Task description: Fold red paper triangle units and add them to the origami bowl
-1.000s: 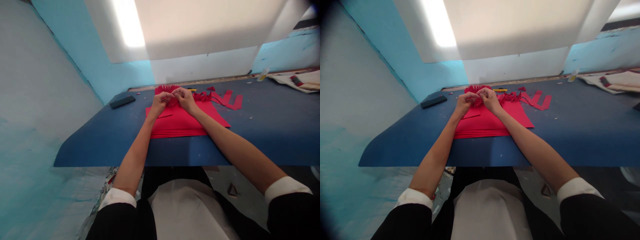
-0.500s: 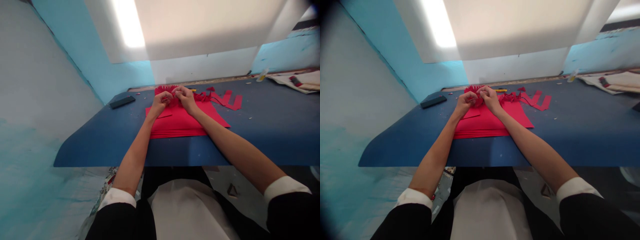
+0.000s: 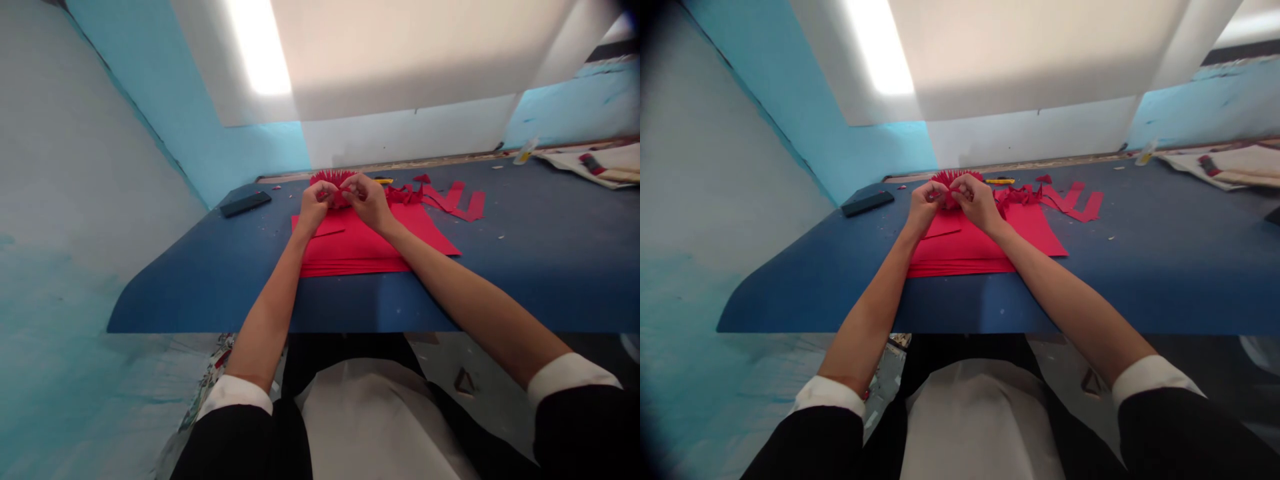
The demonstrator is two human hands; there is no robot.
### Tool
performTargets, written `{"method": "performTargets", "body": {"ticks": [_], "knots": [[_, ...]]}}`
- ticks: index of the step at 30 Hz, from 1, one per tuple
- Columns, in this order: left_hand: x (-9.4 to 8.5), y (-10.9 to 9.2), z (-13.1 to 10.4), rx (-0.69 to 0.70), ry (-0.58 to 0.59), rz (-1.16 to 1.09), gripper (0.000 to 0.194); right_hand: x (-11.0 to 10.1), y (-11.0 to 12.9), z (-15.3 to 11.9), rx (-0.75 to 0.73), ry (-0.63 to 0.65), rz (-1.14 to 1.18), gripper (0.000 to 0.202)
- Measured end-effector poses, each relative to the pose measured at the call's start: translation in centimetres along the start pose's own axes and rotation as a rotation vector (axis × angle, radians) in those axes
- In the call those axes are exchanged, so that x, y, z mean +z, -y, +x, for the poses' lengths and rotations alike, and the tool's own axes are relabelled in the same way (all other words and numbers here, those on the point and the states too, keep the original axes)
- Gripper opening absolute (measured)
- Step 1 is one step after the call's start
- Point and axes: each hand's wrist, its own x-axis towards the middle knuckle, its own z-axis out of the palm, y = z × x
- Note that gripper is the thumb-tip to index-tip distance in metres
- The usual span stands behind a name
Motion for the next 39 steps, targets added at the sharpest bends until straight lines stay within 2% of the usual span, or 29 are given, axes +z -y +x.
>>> {"method": "performTargets", "body": {"ticks": [3,8,14,18,22,25,31,33,36,39], "knots": [[0.0,-0.1,0.0,-0.003,0.057,0.039,0.019,-0.1,0.2,-0.1,-0.004,-0.034,-0.063,0.025],[0.2,0.0,0.2,0.043,0.122,0.127,0.012,-0.4,-0.1,0.0,0.008,-0.005,-0.093,0.028],[0.1,0.3,0.2,0.030,0.091,0.086,0.026,-0.4,-0.4,0.0,-0.022,0.000,-0.100,0.027],[0.1,0.6,0.4,0.125,0.091,0.163,0.041,-0.3,-0.3,0.0,-0.007,0.001,-0.113,0.025],[0.1,0.8,0.5,0.181,0.094,0.257,0.047,-0.3,-0.2,-0.2,-0.010,0.004,-0.124,0.017],[-0.1,0.9,0.4,0.158,0.116,0.273,0.048,-0.3,-0.3,-0.4,-0.039,0.027,-0.134,0.009],[0.0,0.4,0.2,0.042,0.165,0.145,0.061,-0.4,-1.1,-0.2,-0.139,0.025,-0.130,0.007],[0.2,0.0,0.0,-0.012,0.169,0.110,0.055,-0.4,-1.3,-0.1,-0.160,0.022,-0.129,0.010],[0.4,-0.5,-0.2,-0.080,0.171,0.048,0.036,-0.3,-1.4,0.0,-0.145,0.025,-0.130,0.012],[0.3,-0.7,-0.2,-0.041,0.116,0.023,0.027,-0.2,-1.5,0.1,-0.090,0.026,-0.101,0.016]]}}
